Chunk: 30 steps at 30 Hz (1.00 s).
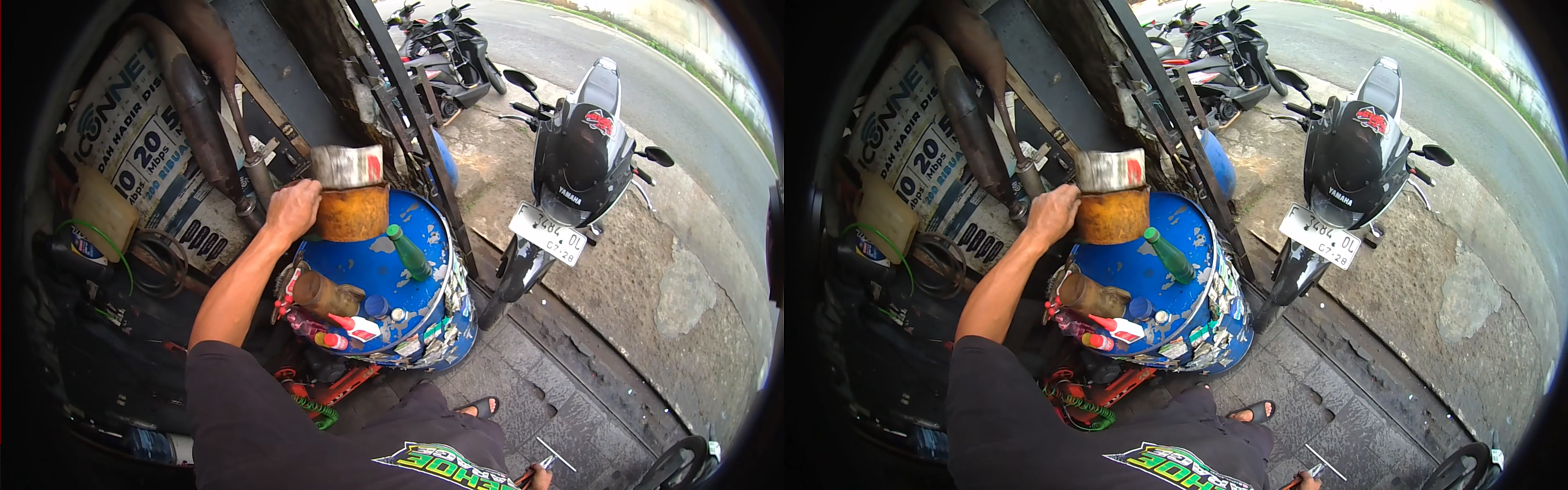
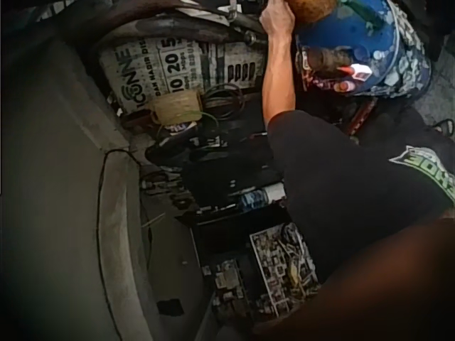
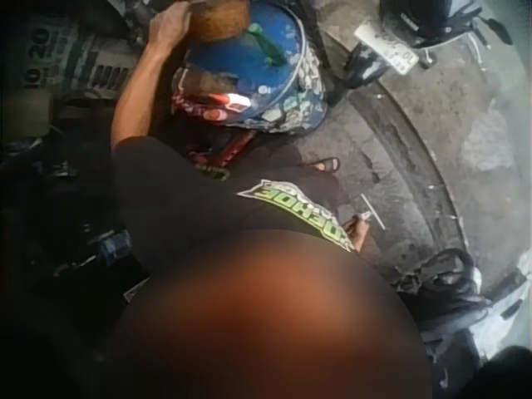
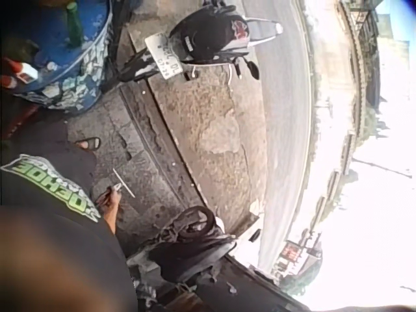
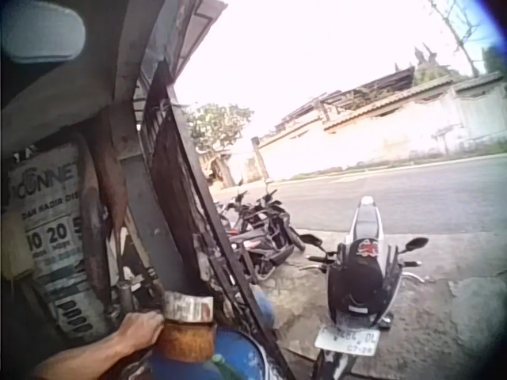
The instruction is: Repairing a motorcycle clutch pulley and then removing bolts from the engine area near the rear wheel.
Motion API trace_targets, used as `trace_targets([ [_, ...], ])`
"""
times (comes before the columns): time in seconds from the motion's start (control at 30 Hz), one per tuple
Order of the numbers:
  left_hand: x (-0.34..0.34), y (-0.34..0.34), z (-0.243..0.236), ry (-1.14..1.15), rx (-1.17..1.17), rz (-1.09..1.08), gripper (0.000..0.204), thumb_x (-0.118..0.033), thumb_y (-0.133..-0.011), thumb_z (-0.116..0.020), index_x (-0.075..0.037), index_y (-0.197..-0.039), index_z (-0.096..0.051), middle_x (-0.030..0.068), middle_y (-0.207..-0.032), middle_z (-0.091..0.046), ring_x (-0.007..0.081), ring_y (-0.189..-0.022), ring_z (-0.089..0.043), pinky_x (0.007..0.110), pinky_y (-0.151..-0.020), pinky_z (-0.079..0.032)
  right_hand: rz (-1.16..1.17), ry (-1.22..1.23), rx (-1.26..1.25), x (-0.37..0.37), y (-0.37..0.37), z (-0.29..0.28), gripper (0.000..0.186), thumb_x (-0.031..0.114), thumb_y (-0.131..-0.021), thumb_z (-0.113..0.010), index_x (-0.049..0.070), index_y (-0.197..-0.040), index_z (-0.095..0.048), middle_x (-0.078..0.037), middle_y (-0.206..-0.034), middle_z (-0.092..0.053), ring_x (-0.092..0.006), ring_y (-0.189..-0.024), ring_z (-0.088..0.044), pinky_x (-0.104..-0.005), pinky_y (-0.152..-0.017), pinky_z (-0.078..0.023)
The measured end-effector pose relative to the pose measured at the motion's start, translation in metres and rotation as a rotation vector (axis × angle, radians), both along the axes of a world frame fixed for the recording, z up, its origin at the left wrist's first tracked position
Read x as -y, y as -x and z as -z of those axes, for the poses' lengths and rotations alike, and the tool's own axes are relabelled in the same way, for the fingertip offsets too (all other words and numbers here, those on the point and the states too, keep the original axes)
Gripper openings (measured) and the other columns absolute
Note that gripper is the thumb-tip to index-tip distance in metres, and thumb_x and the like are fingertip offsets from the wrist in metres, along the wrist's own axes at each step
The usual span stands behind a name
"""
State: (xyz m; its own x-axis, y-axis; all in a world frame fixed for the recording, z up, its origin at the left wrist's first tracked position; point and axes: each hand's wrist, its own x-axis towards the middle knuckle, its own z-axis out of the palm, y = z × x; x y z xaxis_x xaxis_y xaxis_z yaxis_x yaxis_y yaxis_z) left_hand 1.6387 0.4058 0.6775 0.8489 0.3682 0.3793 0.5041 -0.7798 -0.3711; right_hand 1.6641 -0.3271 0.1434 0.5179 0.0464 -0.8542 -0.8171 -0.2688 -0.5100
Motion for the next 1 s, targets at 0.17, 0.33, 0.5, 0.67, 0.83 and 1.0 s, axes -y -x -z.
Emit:
trace_targets([
  [0.17, 0.035, 0.009, -0.042, -0.029, 0.087, -0.038, 0.01, -0.015, -0.085, -0.059, -0.007, -0.089, -0.055, 0.0128, -0.083, -0.061, 0.0374, -0.076, -0.062, 0.048, -0.064, -0.049, -0.012, -0.046, -0.054, -0.021, -0.015, -0.02, 0.022, 0.023, -0.086, -0.058, 0.006, -0.071, -0.059, -0.006, -0.051, -0.052, -0.0165, -0.035, -0.043, -0.0314, -0.034, -0.031],
  [0.33, 0.062, 0.029, -0.03, -0.027, 0.148, -0.069, 0.012, -0.015, -0.084, -0.061, -0.006, -0.088, -0.054, 0.0144, -0.083, -0.061, 0.0394, -0.075, -0.061, 0.049, -0.064, -0.049, -0.044, -0.086, -0.127, -0.03, -0.054, -0.006, 0.029, 0.029, -0.086, -0.057, 0.006, -0.068, -0.056, -0.006, -0.051, -0.049, -0.0186, -0.038, -0.044, -0.0323, -0.035, -0.032],
  [0.5, 0.089, 0.046, -0.003, 0.026, 0.181, -0.147, 0.013, -0.014, -0.084, -0.062, -0.005, -0.088, -0.054, 0.0156, -0.085, -0.062, 0.0398, -0.075, -0.062, 0.05, -0.064, -0.049, 0.066, -0.055, 0.193, -0.028, -0.085, 0.011, 0.019, 0.005, -0.067, -0.06, -0.005, -0.081, -0.05, -0.012, -0.061, -0.055, -0.0211, -0.046, -0.054, -0.0337, -0.041, -0.042],
  [0.67, 0.091, 0.05, 0.018, 0.092, 0.157, -0.182, 0.014, -0.015, -0.085, -0.06, -0.004, -0.09, -0.053, 0.0163, -0.086, -0.062, 0.0408, -0.077, -0.061, 0.051, -0.067, -0.048, 0.073, -0.029, 0.159, -0.016, -0.095, 0.008, 0.019, 0.006, -0.07, -0.06, -0.004, -0.082, -0.049, -0.012, -0.06, -0.055, -0.0209, -0.047, -0.053, -0.034, -0.041, -0.043],
  [0.83, 0.078, 0.052, 0.026, 0.114, 0.111, -0.213, 0.013, -0.015, -0.085, -0.06, -0.004, -0.091, -0.054, 0.0163, -0.087, -0.062, 0.0405, -0.078, -0.061, 0.05, -0.068, -0.048, 0.158, -0.002, 0.212, -0.004, -0.07, 0.02, 0.017, 0.007, -0.074, -0.062, -0.002, -0.083, -0.051, -0.011, -0.062, -0.056, -0.0217, -0.049, -0.055, -0.0342, -0.044, -0.046],
  [1.0, 0.066, 0.05, 0.011, 0.059, 0.22, -0.144, 0.011, -0.013, -0.084, -0.061, -0.005, -0.091, -0.056, 0.0144, -0.087, -0.063, 0.0395, -0.077, -0.061, 0.049, -0.067, -0.048, -0.165, 0.177, 0.104, -0.008, -0.037, 0.016, 0.028, 0.029, -0.084, -0.061, 0.006, -0.067, -0.058, -0.007, -0.05, -0.049, -0.0201, -0.036, -0.046, -0.0342, -0.034, -0.033],
])
